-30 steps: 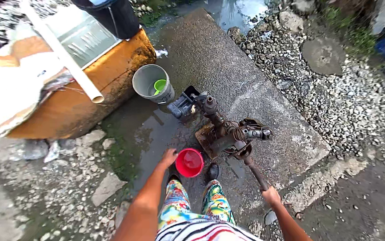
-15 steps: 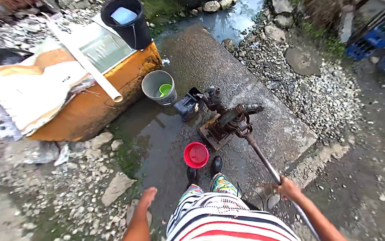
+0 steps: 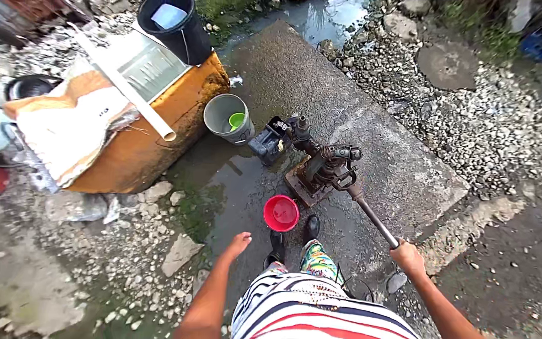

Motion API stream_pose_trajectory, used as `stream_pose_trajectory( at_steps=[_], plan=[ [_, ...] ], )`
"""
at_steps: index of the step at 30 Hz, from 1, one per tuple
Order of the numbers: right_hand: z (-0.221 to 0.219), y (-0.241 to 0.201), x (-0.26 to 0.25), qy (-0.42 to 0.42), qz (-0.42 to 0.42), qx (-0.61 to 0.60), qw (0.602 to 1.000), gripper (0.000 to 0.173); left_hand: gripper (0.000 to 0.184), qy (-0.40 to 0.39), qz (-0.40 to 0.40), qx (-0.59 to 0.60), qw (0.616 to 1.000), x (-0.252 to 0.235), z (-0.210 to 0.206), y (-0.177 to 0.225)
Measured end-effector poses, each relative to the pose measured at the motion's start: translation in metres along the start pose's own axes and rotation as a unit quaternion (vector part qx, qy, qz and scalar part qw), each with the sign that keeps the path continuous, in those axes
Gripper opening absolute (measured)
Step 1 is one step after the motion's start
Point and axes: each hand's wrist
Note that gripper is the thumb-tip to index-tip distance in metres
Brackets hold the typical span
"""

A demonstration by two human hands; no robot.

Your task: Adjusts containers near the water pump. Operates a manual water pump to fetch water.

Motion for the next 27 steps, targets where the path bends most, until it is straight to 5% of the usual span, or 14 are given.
stream_pose_trajectory(
  at_steps=[6, 13, 16, 19, 23, 27],
  plan=[
    [-0.027, -0.013, -0.085, -0.007, 0.067, 0.020, 0.998, 0.044, 0.041, -0.030, 0.091, -0.055, 0.994, 0.012, -0.012, -0.016],
    [-0.070, -0.060, -0.117, -0.151, -0.008, -0.090, 0.984, 0.040, 0.041, 0.022, 0.018, -0.048, 0.998, 0.021, 0.006, 0.013],
    [-0.090, -0.051, -0.078, -0.201, 0.010, -0.102, 0.974, 0.033, 0.041, 0.029, -0.002, -0.045, 0.999, 0.023, 0.016, 0.012],
    [-0.078, -0.014, -0.028, -0.165, 0.031, -0.107, 0.980, 0.039, 0.041, 0.030, -0.006, -0.010, 0.999, 0.017, 0.015, 0.002],
    [0.015, 0.020, 0.064, -0.067, 0.035, -0.011, 0.997, 0.055, 0.041, 0.008, 0.023, 0.000, 1.000, 0.008, 0.007, -0.029],
    [0.097, 0.000, 0.151, 0.051, 0.032, 0.101, 0.993, 0.053, 0.041, -0.007, 0.066, 0.029, 0.997, 0.009, -0.002, -0.050]
  ],
)
Point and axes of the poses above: each hand's wrist, its own x-axis away from the middle knuckle, its own z-axis out of the back of the hand, y = z × x, and after that the axes turned 15 degrees about -z, right-handed
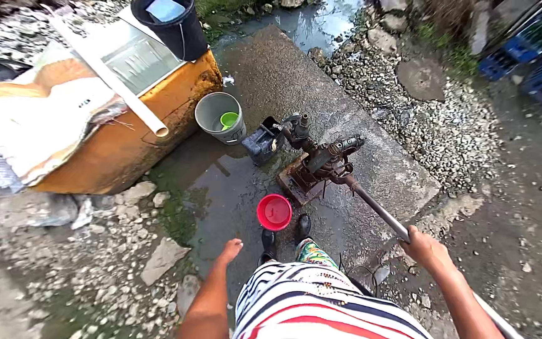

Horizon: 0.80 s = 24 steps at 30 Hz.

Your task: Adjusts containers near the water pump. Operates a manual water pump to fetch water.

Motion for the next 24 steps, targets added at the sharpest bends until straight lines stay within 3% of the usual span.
stream_pose_trajectory(
  at_steps=[3, 7, 10, 14, 18, 24],
  plan=[
    [0.010, -0.015, 0.001, -0.018, -0.017, 0.013, 1.000, 0.048, 0.041, -0.002, 0.020, 0.009, 1.000, -0.002, -0.004, -0.006],
    [-0.057, -0.009, -0.057, -0.067, -0.030, -0.070, 0.995, 0.036, 0.041, 0.010, 0.011, 0.019, 1.000, -0.005, -0.004, 0.004],
    [-0.093, -0.010, -0.103, -0.045, -0.054, -0.087, 0.994, 0.034, 0.040, 0.022, 0.000, 0.006, 1.000, 0.001, 0.000, 0.022],
    [-0.112, -0.006, -0.174, -0.009, -0.009, -0.069, 0.998, 0.046, 0.040, 0.041, -0.011, -0.014, 0.999, 0.004, 0.003, 0.040],
    [-0.144, -0.024, -0.229, -0.024, 0.035, -0.081, 0.996, 0.044, 0.040, 0.047, -0.040, -0.048, 0.997, 0.014, -0.001, 0.058],
    [-0.179, -0.074, -0.254, -0.161, -0.027, -0.195, 0.967, 0.039, 0.041, 0.036, -0.045, -0.072, 0.996, 0.036, 0.000, 0.055]
  ],
)
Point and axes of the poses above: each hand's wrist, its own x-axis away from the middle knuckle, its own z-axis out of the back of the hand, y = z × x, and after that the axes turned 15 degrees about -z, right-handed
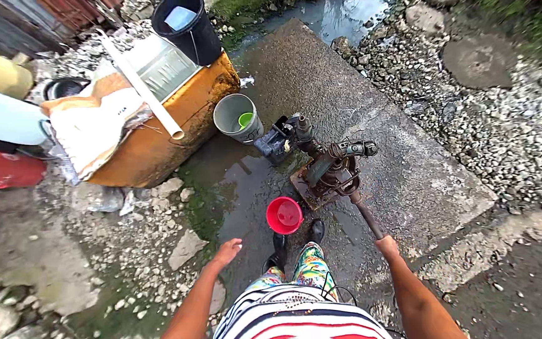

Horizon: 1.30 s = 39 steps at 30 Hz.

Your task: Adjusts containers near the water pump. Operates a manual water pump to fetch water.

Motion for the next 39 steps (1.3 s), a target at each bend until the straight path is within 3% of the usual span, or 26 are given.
stream_pose_trajectory(
  at_steps=[3, 6, 9, 12, 16, 18, 22, 27, 32, 35, 39],
  plan=[
    [-0.031, 0.008, 0.011, -0.085, 0.019, -0.019, 0.996, 0.033, 0.040, -0.002, 0.019, -0.008, 1.000, -0.002, 0.002, -0.019],
    [-0.034, 0.041, 0.061, -0.070, 0.049, -0.026, 0.996, 0.033, 0.039, 0.001, 0.035, 0.007, 0.999, -0.009, -0.003, -0.036],
    [0.018, 0.065, 0.141, 0.002, 0.039, 0.040, 0.998, 0.047, 0.040, -0.008, 0.040, 0.047, 0.998, -0.019, -0.011, -0.044],
    [0.076, 0.059, 0.238, 0.095, 0.025, 0.132, 0.986, 0.056, 0.040, -0.023, 0.040, 0.066, 0.997, -0.023, -0.018, -0.039],
    [0.110, 0.029, 0.303, 0.148, 0.014, 0.190, 0.971, 0.050, 0.041, -0.040, 0.030, 0.076, 0.996, -0.032, -0.024, -0.030],
    [0.103, 0.025, 0.291, 0.125, 0.002, 0.181, 0.976, 0.044, 0.041, -0.040, 0.023, 0.080, 0.996, -0.039, -0.025, -0.025],
    [0.061, 0.046, 0.205, 0.090, -0.015, 0.118, 0.989, 0.033, 0.040, -0.039, 0.006, 0.059, 0.997, -0.044, -0.020, -0.013],
    [0.052, 0.050, 0.111, 0.160, 0.009, 0.124, 0.979, 0.049, 0.040, -0.008, 0.014, 0.037, 0.999, -0.032, -0.004, -0.005],
    [0.039, 0.038, 0.035, 0.132, 0.055, 0.124, 0.982, 0.046, 0.041, 0.015, 0.024, 0.016, 0.999, -0.019, 0.002, -0.003],
    [0.020, 0.018, 0.011, 0.094, 0.023, 0.073, 0.993, 0.041, 0.040, 0.006, 0.019, 0.001, 1.000, -0.007, 0.001, 0.000],
    [-0.007, 0.006, 0.005, -0.029, 0.006, -0.002, 1.000, 0.038, 0.041, -0.007, 0.024, -0.010, 1.000, -0.001, -0.003, -0.009]
  ],
)
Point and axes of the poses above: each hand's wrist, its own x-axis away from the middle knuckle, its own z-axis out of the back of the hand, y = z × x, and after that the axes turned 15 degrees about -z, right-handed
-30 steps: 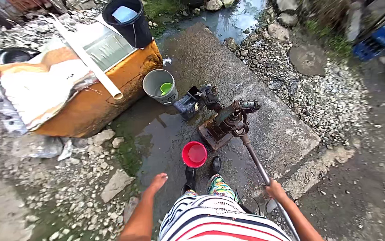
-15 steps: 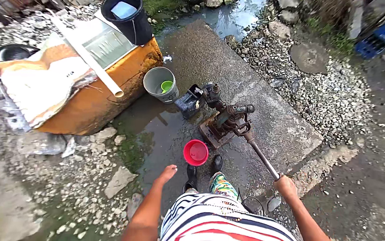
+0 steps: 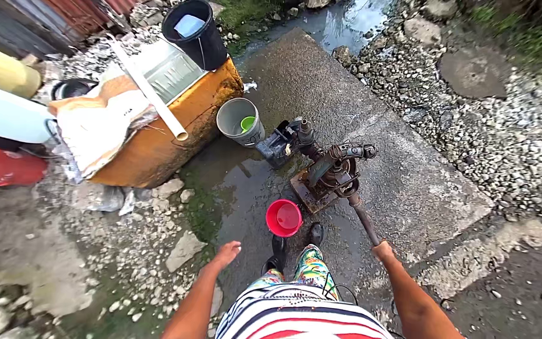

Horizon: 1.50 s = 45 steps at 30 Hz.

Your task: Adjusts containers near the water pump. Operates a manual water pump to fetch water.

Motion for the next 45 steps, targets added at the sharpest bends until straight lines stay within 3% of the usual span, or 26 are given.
stream_pose_trajectory(
  at_steps=[2, 5, 9, 12, 15, 18, 21, 26, 30, 34, 40, 42, 45],
  plan=[
    [-0.021, 0.008, 0.018, -0.042, 0.015, -0.010, 0.999, 0.034, 0.040, 0.000, 0.003, 0.004, 1.000, -0.002, -0.001, -0.006],
    [-0.028, 0.038, 0.069, -0.010, 0.033, 0.003, 0.999, 0.036, 0.040, -0.002, 0.004, 0.025, 1.000, -0.010, -0.007, -0.011],
    [0.038, 0.060, 0.184, 0.089, 0.009, 0.096, 0.991, 0.053, 0.040, -0.028, -0.003, 0.039, 0.999, -0.027, -0.018, -0.016],
    [0.085, 0.041, 0.282, 0.179, 0.015, 0.167, 0.970, 0.055, 0.041, -0.046, -0.003, 0.042, 0.998, -0.041, -0.025, -0.010],
    [0.103, 0.015, 0.317, 0.192, 0.001, 0.206, 0.959, 0.051, 0.041, -0.049, -0.017, 0.049, 0.997, -0.048, -0.031, 0.000],
    [0.090, 0.018, 0.285, 0.154, -0.014, 0.174, 0.973, 0.041, 0.041, -0.046, -0.045, 0.060, 0.996, -0.057, -0.031, 0.013],
    [0.059, 0.039, 0.211, 0.127, -0.027, 0.107, 0.986, 0.031, 0.041, -0.044, -0.057, 0.054, 0.996, -0.054, -0.028, 0.023],
    [0.057, 0.045, 0.115, 0.180, -0.006, 0.116, 0.977, 0.044, 0.040, -0.033, -0.028, 0.021, 0.999, -0.045, -0.016, 0.023],
    [0.055, 0.040, 0.049, 0.153, 0.050, 0.121, 0.979, 0.043, 0.040, -0.017, -0.009, -0.004, 1.000, -0.032, -0.006, 0.024],
    [0.030, 0.019, 0.004, 0.127, 0.021, 0.075, 0.989, 0.039, 0.040, -0.003, -0.024, -0.015, 1.000, -0.022, -0.002, 0.022],
    [-0.019, 0.009, 0.007, -0.041, 0.008, -0.020, 0.999, 0.035, 0.040, -0.009, -0.029, -0.018, 0.999, -0.011, 0.003, 0.018],
    [-0.035, 0.025, 0.043, -0.023, 0.018, -0.023, 0.999, 0.032, 0.040, -0.015, -0.025, -0.005, 1.000, -0.013, 0.000, 0.015],
    [-0.013, 0.052, 0.110, 0.048, 0.009, 0.016, 0.999, 0.037, 0.040, -0.029, -0.027, 0.014, 0.999, -0.025, -0.009, 0.004]
  ],
)
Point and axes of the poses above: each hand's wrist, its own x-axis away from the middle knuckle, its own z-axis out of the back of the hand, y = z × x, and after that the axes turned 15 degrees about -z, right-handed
